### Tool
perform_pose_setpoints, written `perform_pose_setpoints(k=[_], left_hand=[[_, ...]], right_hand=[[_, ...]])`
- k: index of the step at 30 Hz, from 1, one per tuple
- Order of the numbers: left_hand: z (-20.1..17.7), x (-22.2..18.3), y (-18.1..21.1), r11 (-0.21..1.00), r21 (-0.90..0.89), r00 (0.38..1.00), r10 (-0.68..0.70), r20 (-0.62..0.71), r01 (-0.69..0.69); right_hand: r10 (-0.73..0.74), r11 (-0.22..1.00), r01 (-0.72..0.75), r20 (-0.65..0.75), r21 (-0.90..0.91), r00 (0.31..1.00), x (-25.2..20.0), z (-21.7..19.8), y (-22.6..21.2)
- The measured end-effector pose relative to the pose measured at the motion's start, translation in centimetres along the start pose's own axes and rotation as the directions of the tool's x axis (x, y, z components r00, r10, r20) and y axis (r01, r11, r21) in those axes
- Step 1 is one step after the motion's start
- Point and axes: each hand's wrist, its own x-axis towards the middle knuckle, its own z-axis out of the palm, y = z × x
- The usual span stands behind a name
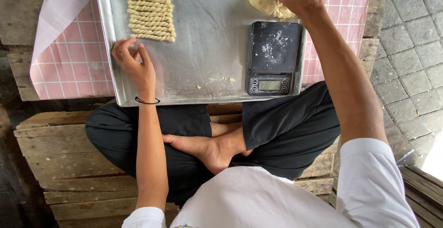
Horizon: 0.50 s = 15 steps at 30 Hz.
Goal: A person sits on a wooden platform, rolling pieces of dough into long strands and then twisting them to create braided shapes, which are placed on a metal tray.
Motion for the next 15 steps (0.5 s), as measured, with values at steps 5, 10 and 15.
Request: perform_pose_setpoints(k=[5,10,15], left_hand=[[0.3,0.3,0.1,1.0,0.014,1.0,-0.021,0.0,0.021],[0.2,0.3,0.7,0.997,0.043,0.998,-0.058,0.009,0.057],[-0.1,0.2,0.8,0.999,-0.003,0.999,0.054,0.011,-0.054]], right_hand=[[0.089,0.962,-0.036,-0.185,0.271,0.979,-1.6,0.4,0.9],[0.304,0.732,-0.054,-0.256,0.679,0.918,-4.5,-2.3,-0.3],[0.369,0.429,-0.046,-0.128,0.902,0.921,-10.1,-4.2,-4.5]])
